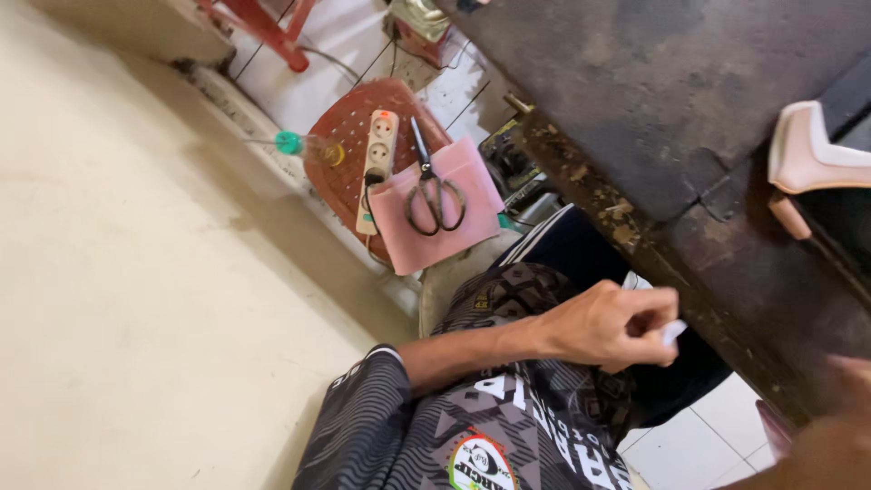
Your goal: The person sews light-brown shoe parts using a sewing machine, repeatedly aligning pieces under the needle, stitching, and trimming excess material with scissors. The person handles multiple shoe parts one at a time, placing finished pieces aside.
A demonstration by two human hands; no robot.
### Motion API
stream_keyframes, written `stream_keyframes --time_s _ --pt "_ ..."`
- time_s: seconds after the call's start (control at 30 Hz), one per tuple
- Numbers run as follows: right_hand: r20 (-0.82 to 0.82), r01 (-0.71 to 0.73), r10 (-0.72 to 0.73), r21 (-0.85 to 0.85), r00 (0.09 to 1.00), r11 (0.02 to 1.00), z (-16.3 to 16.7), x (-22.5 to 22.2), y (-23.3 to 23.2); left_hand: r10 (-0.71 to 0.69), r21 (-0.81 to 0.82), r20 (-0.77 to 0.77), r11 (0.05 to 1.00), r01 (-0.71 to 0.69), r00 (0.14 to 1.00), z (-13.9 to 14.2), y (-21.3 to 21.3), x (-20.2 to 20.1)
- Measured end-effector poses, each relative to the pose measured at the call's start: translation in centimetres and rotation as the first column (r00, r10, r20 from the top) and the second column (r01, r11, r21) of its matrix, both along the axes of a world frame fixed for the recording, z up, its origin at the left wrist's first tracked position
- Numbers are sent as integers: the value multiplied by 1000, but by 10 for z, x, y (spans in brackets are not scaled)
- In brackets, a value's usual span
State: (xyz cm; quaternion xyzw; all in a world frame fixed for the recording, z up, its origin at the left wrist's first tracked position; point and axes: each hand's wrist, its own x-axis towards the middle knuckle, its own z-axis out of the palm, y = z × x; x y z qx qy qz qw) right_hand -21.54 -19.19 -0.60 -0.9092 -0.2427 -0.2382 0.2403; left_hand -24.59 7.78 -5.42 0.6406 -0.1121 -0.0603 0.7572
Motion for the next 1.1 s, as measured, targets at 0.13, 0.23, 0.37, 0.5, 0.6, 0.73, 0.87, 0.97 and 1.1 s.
stream_keyframes --time_s 0.13,0.23,0.37,0.5,0.6,0.73,0.87,0.97,1.1 --pt "-103 -119 115 -37 988 992 -7 -14 30 -15 -31 87 999 18 996 18 -21 29" --pt "-127 6 0 41 992 999 -13 -18 45 -5 34 55 999 3 998 24 -28 39" --pt "-66 72 -67 75 996 995 -10 -15 45 -40 -44 152 998 48 988 26 -33 47" --pt "51 194 -203 143 978 971 -4 -12 41 -39 53 219 998 28 975 39 -53 62" --pt "-5 290 -299 261 954 921 4 -9 38 -183 113 125 979 169 975 50 -64 78" --pt "-15 353 -367 313 930 882 5 -2 28 -334 234 11 917 322 943 59 -77 105" --pt "-55 420 -427 323 903 848 1 9 19 -300 214 130 939 268 945 62 -92 121" --pt "-77 412 -412 338 908 846 12 24 19 -306 202 39 935 293 951 60 -99 130" --pt "124 462 -494 218 861 860 51 48 7 -287 336 -128 888 314 949 65 -101 125"
